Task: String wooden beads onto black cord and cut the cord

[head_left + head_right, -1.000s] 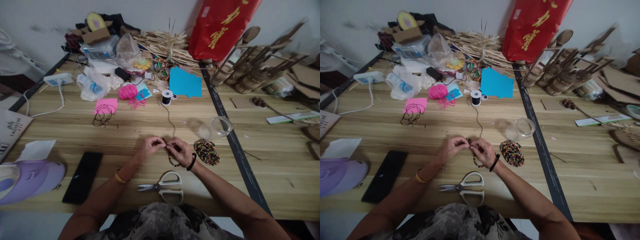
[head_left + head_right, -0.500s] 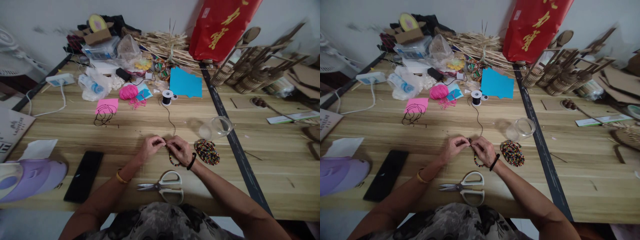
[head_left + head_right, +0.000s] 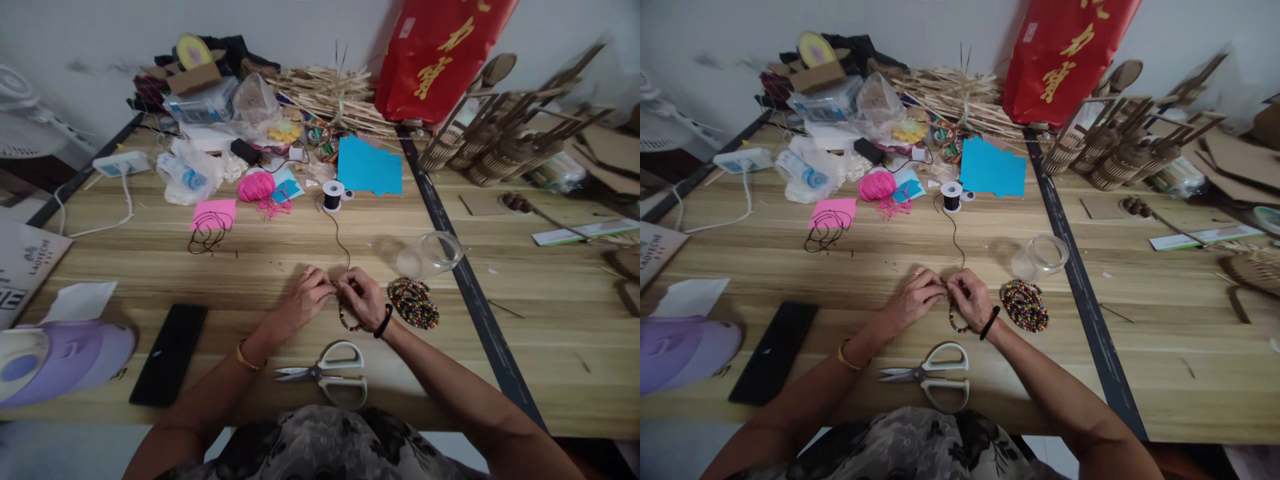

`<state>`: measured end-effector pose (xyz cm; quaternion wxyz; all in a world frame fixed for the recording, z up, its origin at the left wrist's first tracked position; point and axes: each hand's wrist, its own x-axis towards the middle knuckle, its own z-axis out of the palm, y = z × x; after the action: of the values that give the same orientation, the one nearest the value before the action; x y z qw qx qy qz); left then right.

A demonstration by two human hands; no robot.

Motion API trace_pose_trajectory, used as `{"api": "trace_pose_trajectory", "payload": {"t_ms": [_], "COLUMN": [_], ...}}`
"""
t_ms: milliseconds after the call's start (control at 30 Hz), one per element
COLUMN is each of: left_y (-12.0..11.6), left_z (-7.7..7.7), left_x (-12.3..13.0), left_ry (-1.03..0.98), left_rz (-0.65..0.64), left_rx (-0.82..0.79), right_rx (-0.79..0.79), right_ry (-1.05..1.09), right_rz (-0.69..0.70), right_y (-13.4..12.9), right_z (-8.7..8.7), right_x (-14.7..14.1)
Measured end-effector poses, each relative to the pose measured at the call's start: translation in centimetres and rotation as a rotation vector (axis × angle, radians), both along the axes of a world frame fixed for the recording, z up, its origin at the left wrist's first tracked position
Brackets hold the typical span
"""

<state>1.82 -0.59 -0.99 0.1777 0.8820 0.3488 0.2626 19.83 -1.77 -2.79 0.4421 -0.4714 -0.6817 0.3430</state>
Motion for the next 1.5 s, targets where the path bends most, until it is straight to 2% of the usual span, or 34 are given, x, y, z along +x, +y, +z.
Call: {"api": "trace_pose_trajectory", "payload": {"t_ms": [233, 633, 833, 967, 1067, 1267, 1500], "left_y": [-0.06, 0.07, 0.45, 0.51, 0.56, 0.68, 0.77], "left_z": [0.49, 0.00, -0.32, -0.41, -0.18, 0.33, -0.11], "left_x": [0.24, -0.07, -0.01, -0.09, -0.19, -0.40, -0.54], "left_ry": [0.094, 0.009, -0.301, -0.501, -0.585, -0.604, -0.629], "left_rz": [0.001, -0.008, 0.138, 0.259, 0.297, 0.247, 0.242], "left_rx": [0.024, -0.034, -0.198, -0.517, -0.711, -0.778, -0.834], "right_rx": [-0.008, 0.003, -0.012, 0.007, 0.032, 0.078, 0.115], "right_ry": [0.003, 0.002, 0.013, 0.000, -0.025, -0.034, -0.053], "right_rz": [0.004, 0.017, 0.025, 0.031, 0.040, 0.049, 0.061], "right_y": [-0.02, 0.08, 0.02, -0.07, -0.16, -0.19, -0.16], "right_z": [0.08, 0.04, 0.25, 0.46, 0.73, 0.84, 0.57], "right_x": [-0.03, -0.07, -0.10, -0.17, -0.23, -0.26, -0.26]}}
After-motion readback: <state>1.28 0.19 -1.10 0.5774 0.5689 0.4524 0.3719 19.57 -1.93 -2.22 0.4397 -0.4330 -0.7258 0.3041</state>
